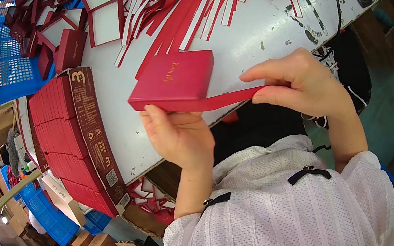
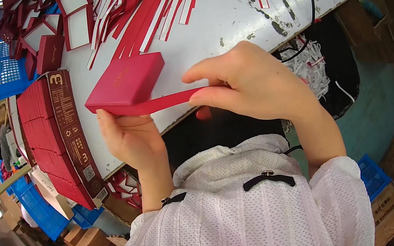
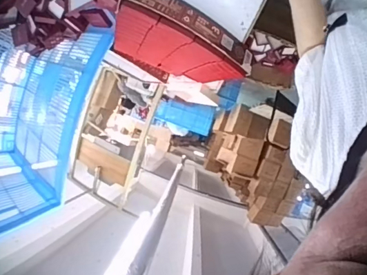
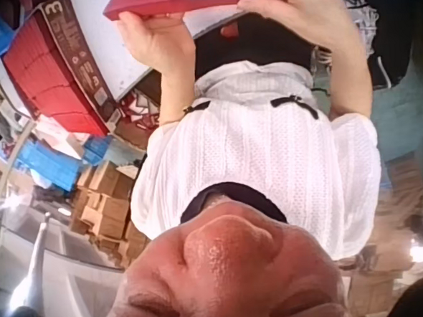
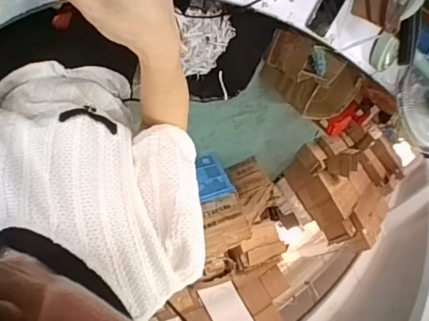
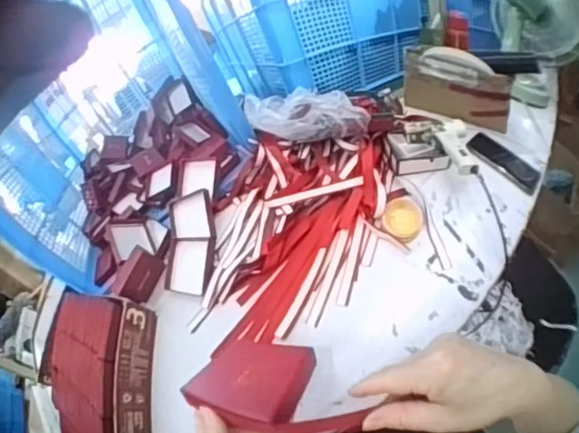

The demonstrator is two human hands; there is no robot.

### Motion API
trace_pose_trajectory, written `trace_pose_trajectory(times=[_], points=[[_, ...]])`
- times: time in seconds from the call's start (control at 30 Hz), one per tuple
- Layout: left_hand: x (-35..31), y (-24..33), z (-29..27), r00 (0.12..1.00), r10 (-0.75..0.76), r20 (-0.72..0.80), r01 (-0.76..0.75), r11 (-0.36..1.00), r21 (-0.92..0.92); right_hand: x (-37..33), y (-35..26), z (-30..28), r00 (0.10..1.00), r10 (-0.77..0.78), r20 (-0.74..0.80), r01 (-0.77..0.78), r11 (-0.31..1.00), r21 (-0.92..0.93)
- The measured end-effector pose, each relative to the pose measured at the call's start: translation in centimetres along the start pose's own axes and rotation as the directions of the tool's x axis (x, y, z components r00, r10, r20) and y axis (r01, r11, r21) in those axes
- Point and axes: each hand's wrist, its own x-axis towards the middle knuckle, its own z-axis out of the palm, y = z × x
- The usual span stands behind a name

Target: The person assembles small red jewelry boxes by hand at a cluttered workbench. They repeatedly pick up a box, thread a red ribbon through a slot, and place the finished unit into a large cardboard bin.

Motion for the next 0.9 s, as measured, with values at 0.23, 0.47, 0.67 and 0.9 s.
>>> trace_pose_trajectory(times=[0.23,0.47,0.67,0.9], points=[[0.4,1.3,-0.3,0.967,-0.251,0.045,0.239,0.829,-0.506,0.9,0.2,0.6,0.955,-0.069,-0.287,0.059,0.997,-0.041],[-0.1,1.7,-0.6,0.904,-0.396,0.163,0.418,0.732,-0.537,1.6,0.6,1.3,0.948,0.006,-0.318,0.02,0.997,0.08],[0.1,0.7,-1.4,0.894,-0.371,0.251,0.408,0.444,-0.797,1.0,-0.7,2.1,0.942,0.151,-0.298,-0.065,0.958,0.28],[0.2,-0.8,1.2,0.995,-0.096,0.037,0.098,0.994,-0.058,0.4,-1.0,2.3,0.967,0.094,-0.238,-0.074,0.993,0.089]])
